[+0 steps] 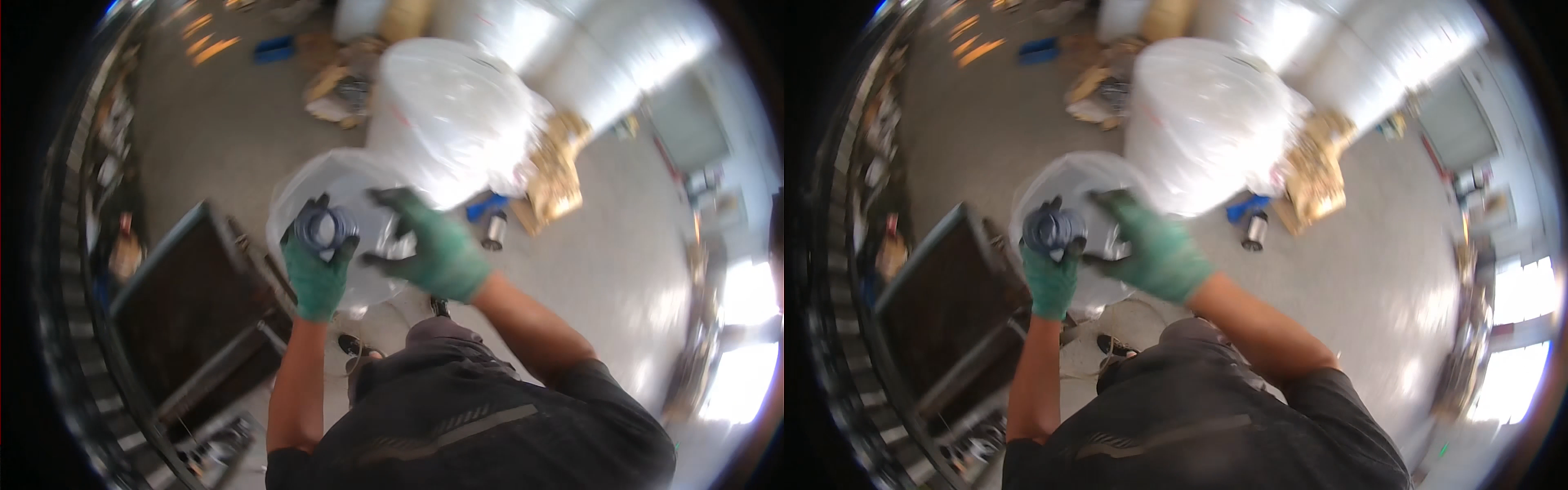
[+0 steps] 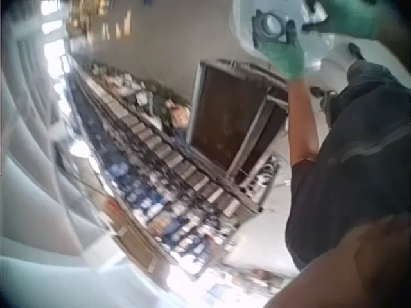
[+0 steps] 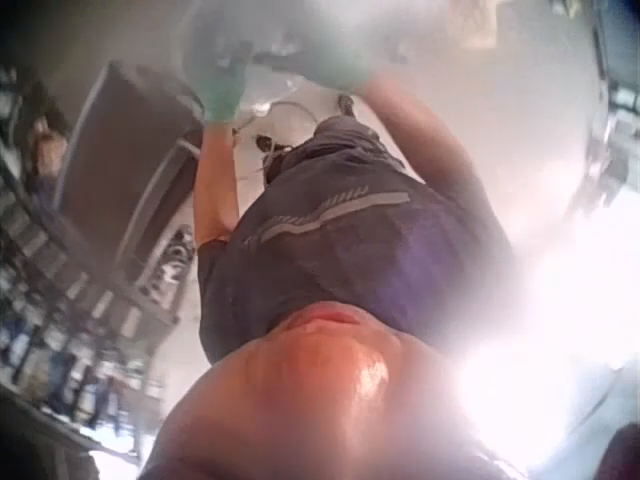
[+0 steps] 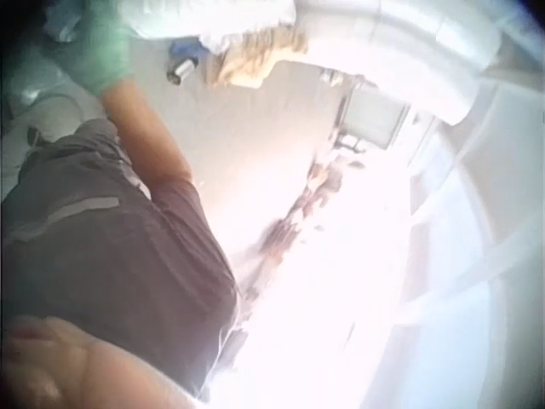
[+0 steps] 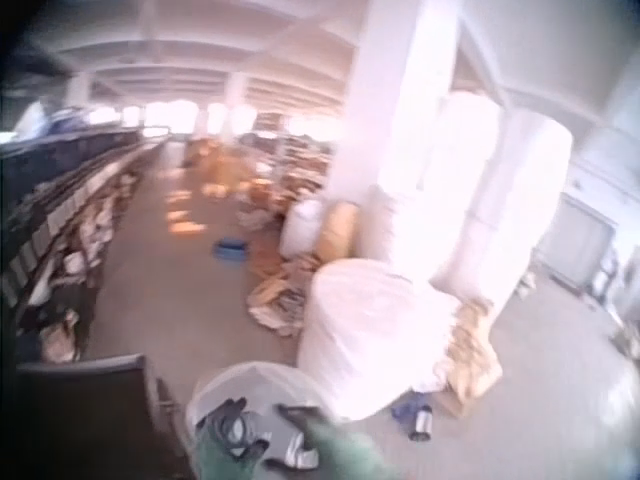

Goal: The person fills a water bottle from a tank, pours it over a pump component held over the tank to check for leaks, and then places the pump on a workbench.

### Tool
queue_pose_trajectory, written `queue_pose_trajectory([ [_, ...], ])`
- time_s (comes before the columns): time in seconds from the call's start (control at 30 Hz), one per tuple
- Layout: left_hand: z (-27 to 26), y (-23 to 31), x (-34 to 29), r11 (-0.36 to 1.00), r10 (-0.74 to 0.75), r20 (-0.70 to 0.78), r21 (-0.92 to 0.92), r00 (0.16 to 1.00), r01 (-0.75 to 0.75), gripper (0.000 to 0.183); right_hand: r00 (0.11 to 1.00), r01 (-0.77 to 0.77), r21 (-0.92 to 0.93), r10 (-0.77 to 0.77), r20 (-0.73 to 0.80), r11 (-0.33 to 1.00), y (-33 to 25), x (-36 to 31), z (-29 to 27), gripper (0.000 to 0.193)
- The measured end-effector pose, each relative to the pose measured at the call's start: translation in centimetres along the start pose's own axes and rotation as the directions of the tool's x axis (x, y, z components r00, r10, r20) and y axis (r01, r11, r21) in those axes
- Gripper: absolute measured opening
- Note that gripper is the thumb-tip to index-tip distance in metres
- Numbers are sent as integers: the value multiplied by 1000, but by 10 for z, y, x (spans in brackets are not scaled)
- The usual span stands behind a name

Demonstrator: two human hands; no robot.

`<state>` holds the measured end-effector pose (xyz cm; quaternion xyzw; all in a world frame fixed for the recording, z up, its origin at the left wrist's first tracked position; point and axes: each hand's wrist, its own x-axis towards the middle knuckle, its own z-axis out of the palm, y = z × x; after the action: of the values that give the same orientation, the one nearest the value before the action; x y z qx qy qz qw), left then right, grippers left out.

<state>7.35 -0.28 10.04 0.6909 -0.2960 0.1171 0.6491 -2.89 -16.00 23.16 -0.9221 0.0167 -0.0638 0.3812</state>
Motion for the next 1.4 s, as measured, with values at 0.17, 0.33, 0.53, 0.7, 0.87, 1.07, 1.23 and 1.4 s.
queue_pose_trajectory([
  [0.17, 126, -12, -39, 933, -67, 431, 348, 900, -97, 65, 990, -61, -37, 56, -131, 997, 140, -42, -3, 70],
  [0.33, 261, -11, -65, 878, -78, 659, 401, 748, -261, 60, 944, -319, 102, 326, -54, 942, 255, -96, -60, 52],
  [0.53, 405, -14, -84, 927, -111, 918, 233, 380, -293, 92, 724, -591, 225, 632, -275, 775, 412, -213, -130, 51],
  [0.7, 435, -36, -111, 935, -339, 871, 353, 356, 28, 68, 348, -808, 340, 856, -383, 481, 559, -343, -163, 55],
  [0.87, 357, -100, -159, 667, -745, 629, 696, 221, 267, 60, -9, -812, 478, 813, -582, 333, 741, -438, -184, 53],
  [1.07, 255, -87, -196, 166, -986, 137, 857, 94, 488, 57, -237, -863, 499, 808, -540, 81, 939, -466, -195, 54],
  [1.23, 152, -64, -224, -143, -987, -160, 856, -7, 496, 49, -353, -882, 457, 800, -484, -112, 1080, -483, -181, 62],
  [1.4, -47, 1, -273, 365, -884, 451, 507, -120, -781, 41, -191, -979, 164, 837, -513, -122, 1159, -474, -160, 83],
])
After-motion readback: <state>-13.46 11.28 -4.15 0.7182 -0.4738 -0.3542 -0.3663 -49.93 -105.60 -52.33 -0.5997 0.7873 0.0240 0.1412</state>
